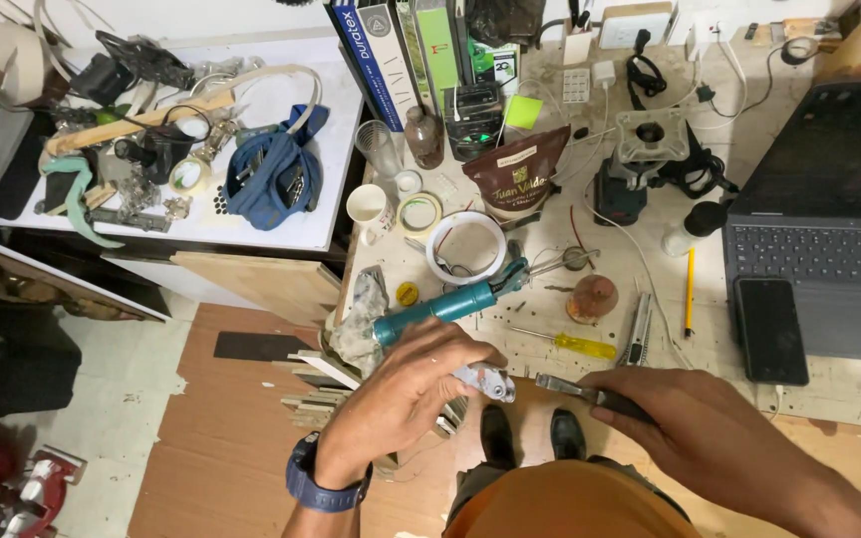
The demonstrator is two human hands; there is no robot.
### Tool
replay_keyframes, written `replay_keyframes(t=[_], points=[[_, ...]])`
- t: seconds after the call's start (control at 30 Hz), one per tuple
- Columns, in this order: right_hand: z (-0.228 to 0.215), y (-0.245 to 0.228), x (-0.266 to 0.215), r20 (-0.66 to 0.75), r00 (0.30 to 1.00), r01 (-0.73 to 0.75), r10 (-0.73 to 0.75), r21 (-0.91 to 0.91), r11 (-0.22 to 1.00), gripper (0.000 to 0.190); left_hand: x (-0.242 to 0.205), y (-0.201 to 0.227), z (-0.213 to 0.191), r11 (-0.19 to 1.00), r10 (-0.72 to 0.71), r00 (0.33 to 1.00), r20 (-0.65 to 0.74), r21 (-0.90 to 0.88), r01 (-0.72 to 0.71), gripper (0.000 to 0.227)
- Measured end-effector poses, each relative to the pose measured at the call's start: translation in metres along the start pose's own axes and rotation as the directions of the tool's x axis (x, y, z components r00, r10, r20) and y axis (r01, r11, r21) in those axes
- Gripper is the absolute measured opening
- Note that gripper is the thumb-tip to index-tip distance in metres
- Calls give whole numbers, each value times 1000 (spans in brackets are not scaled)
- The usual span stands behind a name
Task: Assembling and adjusting small hardware components using pliers and a utility knife on a workbench
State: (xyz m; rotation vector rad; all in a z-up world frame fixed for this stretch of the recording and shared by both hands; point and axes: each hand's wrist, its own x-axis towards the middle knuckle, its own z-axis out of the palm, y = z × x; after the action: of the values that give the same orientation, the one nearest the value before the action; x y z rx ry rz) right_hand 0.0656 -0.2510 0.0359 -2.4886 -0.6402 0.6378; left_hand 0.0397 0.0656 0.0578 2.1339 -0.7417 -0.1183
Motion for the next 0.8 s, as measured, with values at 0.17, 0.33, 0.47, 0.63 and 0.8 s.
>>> replay_keyframes(t=[0.17, 0.33, 0.47, 0.63, 0.8], points=[[-27, -16, 2, 144, 974, -164, 175, -89, 982, 44, 5, 6, -2, 974, 23, 1000, -4, -227, -23, 37], [-26, -11, 1, 129, 974, -169, 186, -133, 977, 44, 6, 5, 4, 920, 78, 996, -40, -382, -87, 48], [-25, -7, 0, 75, 992, -89, 98, -110, 990, 42, 10, 11, 2, 900, 86, 995, -47, -424, -97, 46], [-36, -15, 1, 207, 959, -167, 193, -140, 976, 43, 8, 12, 0, 957, 115, 992, -57, -260, -126, 43], [-35, -6, -7, 192, 968, -113, 164, -252, 961, 39, 15, 45, -16, 944, -15, 998, 56, 331, -4, 32]])
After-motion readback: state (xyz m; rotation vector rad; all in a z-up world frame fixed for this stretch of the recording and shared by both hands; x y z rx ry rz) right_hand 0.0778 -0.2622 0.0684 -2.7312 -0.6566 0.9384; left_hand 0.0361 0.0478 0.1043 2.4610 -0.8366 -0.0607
